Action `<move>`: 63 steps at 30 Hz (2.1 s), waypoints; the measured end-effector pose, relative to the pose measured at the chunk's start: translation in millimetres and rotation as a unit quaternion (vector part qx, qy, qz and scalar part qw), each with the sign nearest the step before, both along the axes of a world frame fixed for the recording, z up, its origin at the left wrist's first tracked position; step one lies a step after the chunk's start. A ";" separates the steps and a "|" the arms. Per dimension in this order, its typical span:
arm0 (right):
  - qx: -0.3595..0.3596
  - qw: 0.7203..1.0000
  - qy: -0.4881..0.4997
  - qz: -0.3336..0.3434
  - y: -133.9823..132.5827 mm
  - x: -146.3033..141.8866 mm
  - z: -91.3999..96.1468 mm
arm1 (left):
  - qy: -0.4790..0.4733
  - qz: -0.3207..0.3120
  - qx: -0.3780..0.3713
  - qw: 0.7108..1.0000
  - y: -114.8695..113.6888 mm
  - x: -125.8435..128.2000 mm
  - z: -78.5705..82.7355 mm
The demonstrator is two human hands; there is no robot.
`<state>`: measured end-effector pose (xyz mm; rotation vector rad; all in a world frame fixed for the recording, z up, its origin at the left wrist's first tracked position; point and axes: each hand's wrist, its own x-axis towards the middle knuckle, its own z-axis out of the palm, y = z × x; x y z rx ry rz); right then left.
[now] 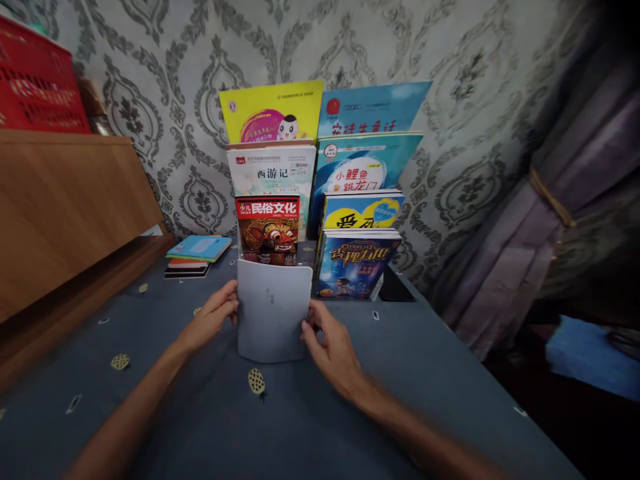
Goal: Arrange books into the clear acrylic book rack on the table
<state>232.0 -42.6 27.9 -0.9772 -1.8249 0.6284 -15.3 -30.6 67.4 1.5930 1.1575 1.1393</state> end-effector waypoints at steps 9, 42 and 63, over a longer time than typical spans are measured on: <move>0.074 0.996 -0.040 -0.003 11.7 -20.2 13.9 | 0.077 0.030 0.086 0.993 -1.8 3.4 10.8; 0.196 0.979 -0.028 -0.058 103.5 -26.0 103.2 | 0.075 0.200 0.378 0.901 91.7 19.8 63.6; 0.104 0.976 -0.107 -0.157 120.9 -39.9 71.7 | 0.251 0.334 0.339 0.843 110.8 32.7 22.6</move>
